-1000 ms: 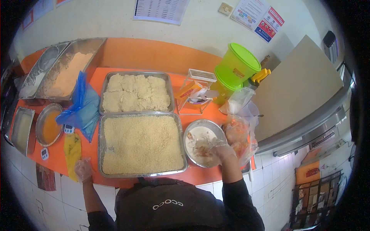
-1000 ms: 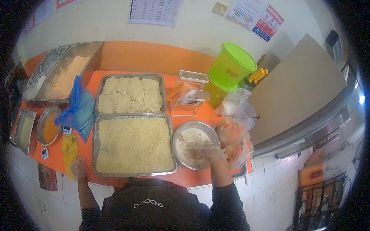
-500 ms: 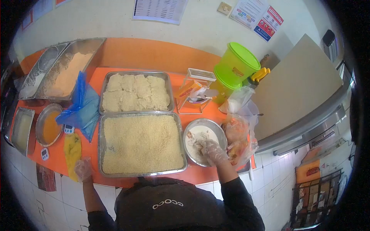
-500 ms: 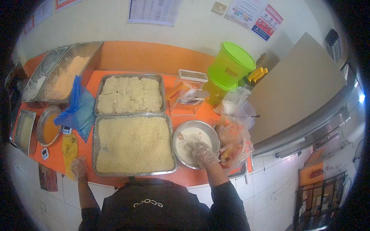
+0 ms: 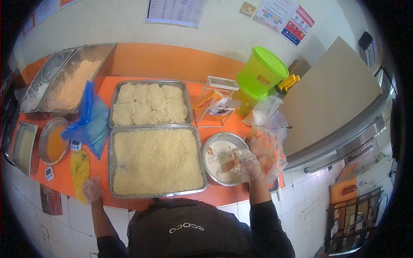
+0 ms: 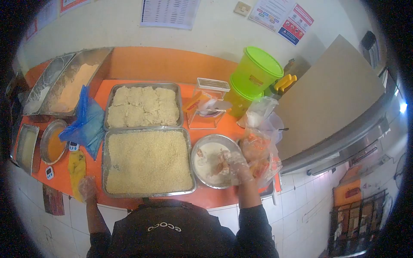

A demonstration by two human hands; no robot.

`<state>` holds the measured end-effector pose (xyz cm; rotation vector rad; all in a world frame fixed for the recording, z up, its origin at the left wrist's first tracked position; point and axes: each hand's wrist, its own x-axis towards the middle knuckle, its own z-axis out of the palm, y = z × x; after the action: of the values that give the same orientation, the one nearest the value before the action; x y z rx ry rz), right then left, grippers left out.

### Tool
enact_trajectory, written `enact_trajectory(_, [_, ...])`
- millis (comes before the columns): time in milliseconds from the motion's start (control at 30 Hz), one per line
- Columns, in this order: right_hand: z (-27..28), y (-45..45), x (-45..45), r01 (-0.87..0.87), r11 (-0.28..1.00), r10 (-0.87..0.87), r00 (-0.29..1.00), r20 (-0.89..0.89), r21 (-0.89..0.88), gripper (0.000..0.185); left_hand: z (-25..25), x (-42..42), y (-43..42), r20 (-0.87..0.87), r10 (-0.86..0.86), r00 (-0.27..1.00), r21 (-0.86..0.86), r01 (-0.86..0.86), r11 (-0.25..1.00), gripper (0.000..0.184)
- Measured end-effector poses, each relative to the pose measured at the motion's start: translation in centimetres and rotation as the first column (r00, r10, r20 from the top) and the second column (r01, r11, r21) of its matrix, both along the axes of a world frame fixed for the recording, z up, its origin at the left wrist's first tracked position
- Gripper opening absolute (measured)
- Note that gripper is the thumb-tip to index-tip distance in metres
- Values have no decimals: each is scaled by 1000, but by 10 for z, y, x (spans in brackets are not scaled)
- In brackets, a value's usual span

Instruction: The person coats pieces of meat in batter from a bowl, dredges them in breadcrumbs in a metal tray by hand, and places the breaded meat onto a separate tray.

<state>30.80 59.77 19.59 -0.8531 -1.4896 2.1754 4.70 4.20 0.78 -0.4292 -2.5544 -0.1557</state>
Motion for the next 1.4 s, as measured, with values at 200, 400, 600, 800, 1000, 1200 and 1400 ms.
enact_trajectory(200, [26, -20, -13, -780, -11, -161, 619, 769, 626, 35, 12, 2, 4, -18, -43, 999, -1, 43, 999, 14])
enact_trajectory(400, [-26, 2, 14, -512, 442, -90, 792, 604, 737, 37, -9, 0, -2, 134, -12, 991, 236, -20, 972, 10])
enact_trajectory(600, [-74, 57, -3, -614, 187, -58, 773, 632, 767, 40, 24, 8, 11, 95, -8, 995, 26, 6, 1000, 8])
enact_trajectory(800, [-122, 79, -4, -929, -285, -121, 280, 952, 237, 45, -12, -3, -5, 65, -123, 990, 381, 89, 920, 8])
enact_trajectory(1000, [-63, 52, -1, -639, 744, 470, 709, 525, 197, 42, 13, 2, 3, 85, 20, 996, -136, -8, 991, 10])
enact_trajectory(1200, [-37, 40, 7, -369, 929, 363, 902, 233, -22, 40, -14, -7, -7, 50, -112, 992, 193, 100, 976, 9])
enact_trajectory(1400, [-44, 52, 10, -360, 915, 325, 925, 197, 183, 38, -10, -6, -8, 95, 3, 996, -15, -1, 1000, 15])
